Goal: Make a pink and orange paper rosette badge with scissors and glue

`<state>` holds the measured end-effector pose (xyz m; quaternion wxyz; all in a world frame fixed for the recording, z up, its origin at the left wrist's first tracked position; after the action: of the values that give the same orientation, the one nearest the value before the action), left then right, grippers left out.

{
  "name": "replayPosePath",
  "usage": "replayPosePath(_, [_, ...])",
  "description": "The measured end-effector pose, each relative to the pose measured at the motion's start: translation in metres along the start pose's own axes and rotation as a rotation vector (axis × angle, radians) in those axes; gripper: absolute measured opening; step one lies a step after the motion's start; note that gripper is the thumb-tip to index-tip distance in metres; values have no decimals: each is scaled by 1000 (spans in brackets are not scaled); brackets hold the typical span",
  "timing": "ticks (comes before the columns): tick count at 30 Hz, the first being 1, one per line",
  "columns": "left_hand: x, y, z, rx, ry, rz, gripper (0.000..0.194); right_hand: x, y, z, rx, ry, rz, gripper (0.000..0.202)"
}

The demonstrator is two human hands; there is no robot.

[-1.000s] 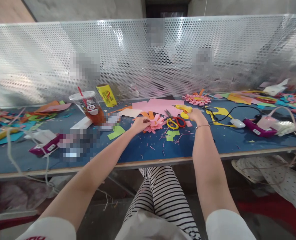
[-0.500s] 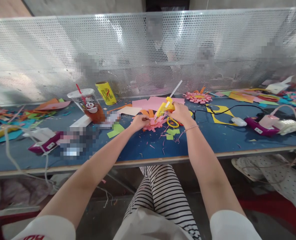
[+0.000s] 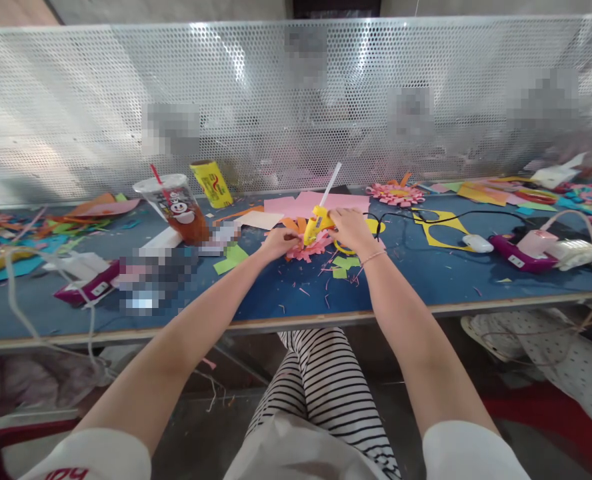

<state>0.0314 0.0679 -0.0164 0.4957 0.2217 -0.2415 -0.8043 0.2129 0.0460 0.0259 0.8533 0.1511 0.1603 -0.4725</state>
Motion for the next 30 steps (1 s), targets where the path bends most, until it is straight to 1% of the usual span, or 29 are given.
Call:
replayPosePath(4, [-1,-2,-1,4,5,10,19,-1,-3,0,7,-7,7,24])
replayPosePath(12, [0,-5,-3,78,-17,41,18,0,-2,0,-4,-23,0,22])
replayPosePath(17, [-1,-4,-1,50,-7,-1,14,2,1,4,15,-8,-9,22])
replayPosePath(23, [-2,-4,-1,9,-1,-43,15,4,6,7,-4,3,-4,21])
replayPosePath(27, [-3,-4,-1,-9,2,-53,15,4,5,6,-28,1,0,21])
replayPosePath(30, [-2,-3,0,-44,5,-33,16,3,2,6,-51,7,9,21])
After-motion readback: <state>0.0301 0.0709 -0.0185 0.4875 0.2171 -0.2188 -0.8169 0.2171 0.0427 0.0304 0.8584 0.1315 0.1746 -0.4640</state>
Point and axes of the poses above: each hand's wrist, its own x-axis away from the middle knuckle, its own z-axis out of the back of the hand, y = z × x, the point moved 6 cm from there along -x, towards the middle knuckle, and after that the axes turned 11 degrees about -y, right-handed, at the moved point
